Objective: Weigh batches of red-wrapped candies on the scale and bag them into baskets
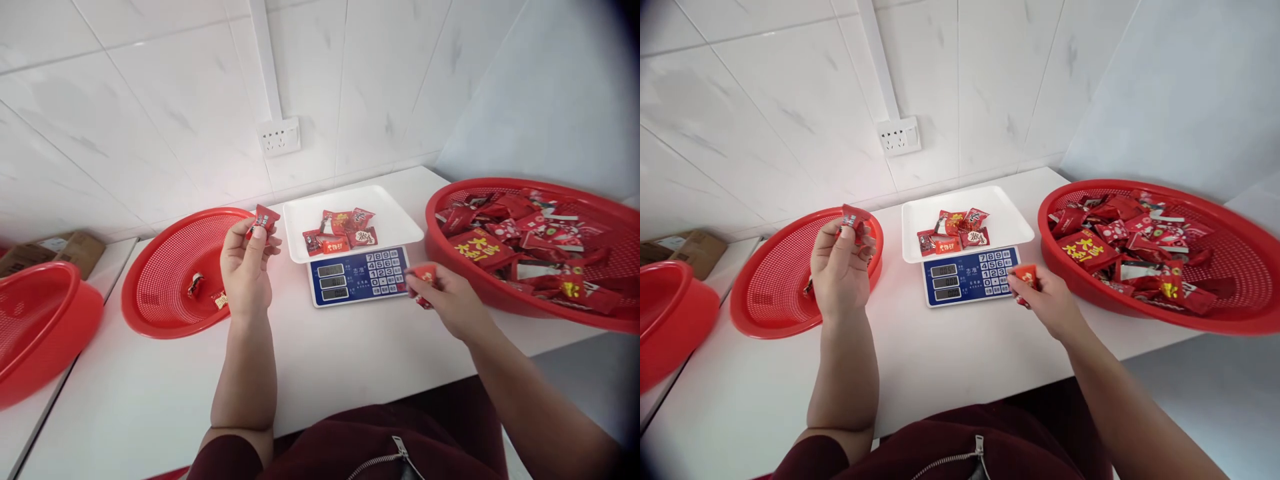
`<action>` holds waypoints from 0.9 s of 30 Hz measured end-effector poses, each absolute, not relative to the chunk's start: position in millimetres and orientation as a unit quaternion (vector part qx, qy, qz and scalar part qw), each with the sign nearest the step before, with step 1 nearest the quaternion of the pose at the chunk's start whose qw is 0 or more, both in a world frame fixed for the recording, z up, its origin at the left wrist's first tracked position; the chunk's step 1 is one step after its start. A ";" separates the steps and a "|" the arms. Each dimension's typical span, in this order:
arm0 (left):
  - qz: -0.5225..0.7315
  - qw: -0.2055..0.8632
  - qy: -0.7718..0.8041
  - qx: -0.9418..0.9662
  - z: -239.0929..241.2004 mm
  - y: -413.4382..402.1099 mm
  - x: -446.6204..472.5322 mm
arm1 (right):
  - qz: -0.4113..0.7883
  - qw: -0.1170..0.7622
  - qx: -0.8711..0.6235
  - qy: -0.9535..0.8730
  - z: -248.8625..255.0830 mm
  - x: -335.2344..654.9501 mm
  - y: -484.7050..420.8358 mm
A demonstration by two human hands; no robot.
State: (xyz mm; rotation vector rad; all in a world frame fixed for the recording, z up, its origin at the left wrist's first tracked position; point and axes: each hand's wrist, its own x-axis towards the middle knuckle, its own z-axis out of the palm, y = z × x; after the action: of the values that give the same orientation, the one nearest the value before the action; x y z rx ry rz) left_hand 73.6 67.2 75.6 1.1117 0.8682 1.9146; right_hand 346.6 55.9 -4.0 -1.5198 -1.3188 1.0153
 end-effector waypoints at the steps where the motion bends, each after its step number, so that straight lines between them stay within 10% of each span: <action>1: 0.748 0.365 0.340 0.437 76.7 65.9 73.8 | 0.423 0.425 -0.612 -0.516 -11.8 353.4 48.0; 27: 0.610 0.423 0.361 0.564 68.5 60.0 101.4 | 0.589 0.340 -0.550 -0.485 -26.5 339.3 14.4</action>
State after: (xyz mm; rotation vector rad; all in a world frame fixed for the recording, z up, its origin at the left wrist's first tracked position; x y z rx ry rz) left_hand 101.4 60.0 68.5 1.4127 0.9033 1.5269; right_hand 339.3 14.4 -26.5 -1.4312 -1.2629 1.5322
